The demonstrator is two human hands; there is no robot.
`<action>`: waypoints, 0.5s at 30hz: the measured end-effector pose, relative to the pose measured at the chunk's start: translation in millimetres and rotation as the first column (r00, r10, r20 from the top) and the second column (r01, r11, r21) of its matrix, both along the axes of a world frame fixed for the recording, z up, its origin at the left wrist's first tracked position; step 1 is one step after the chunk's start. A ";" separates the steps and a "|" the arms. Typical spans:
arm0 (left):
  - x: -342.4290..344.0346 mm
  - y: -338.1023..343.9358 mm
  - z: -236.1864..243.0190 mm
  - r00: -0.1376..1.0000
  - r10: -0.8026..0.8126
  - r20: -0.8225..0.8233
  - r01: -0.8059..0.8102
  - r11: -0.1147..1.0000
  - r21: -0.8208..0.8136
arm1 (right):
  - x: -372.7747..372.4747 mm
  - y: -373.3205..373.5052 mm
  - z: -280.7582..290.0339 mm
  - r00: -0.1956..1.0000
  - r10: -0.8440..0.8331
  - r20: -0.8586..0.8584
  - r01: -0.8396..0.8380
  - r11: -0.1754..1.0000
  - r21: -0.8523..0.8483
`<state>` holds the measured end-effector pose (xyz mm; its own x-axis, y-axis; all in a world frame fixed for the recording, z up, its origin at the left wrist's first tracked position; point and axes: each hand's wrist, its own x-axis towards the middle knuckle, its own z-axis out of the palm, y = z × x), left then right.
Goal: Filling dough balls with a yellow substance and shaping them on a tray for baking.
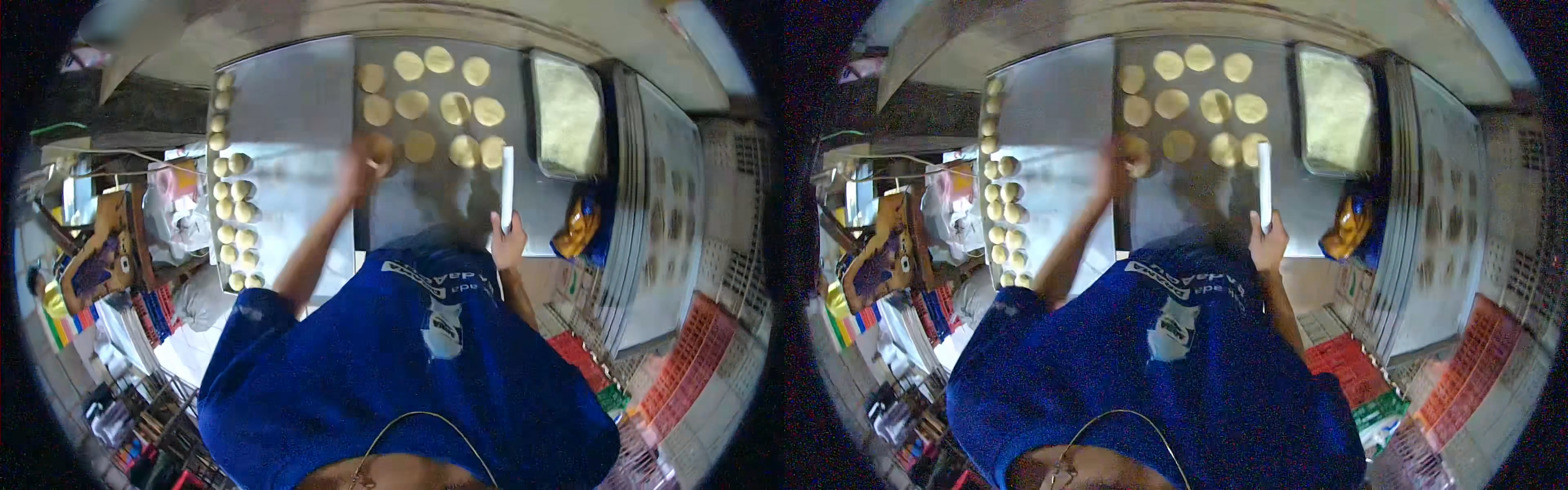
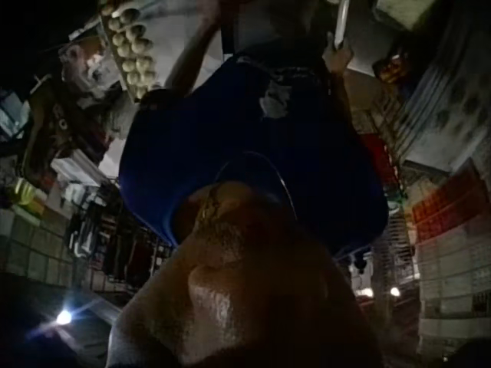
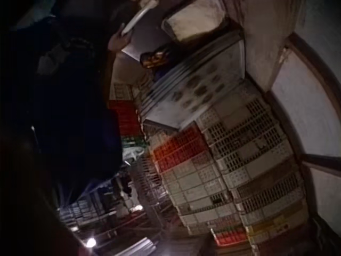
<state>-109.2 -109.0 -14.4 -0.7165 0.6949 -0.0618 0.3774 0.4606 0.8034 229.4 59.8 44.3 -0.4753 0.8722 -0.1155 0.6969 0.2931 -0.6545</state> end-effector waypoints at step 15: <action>228.1 21.9 23.6 0.875 -0.285 -0.392 0.297 0.954 -0.032 | 81.2 29.8 -33.1 0.812 0.584 -0.018 -0.506 0.718 0.479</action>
<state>118.8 -87.2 9.2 -0.4442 0.8729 0.2020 0.7748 0.2610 0.5758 310.5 89.6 11.2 -0.8607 0.3923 0.3244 0.2262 0.8656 -0.4467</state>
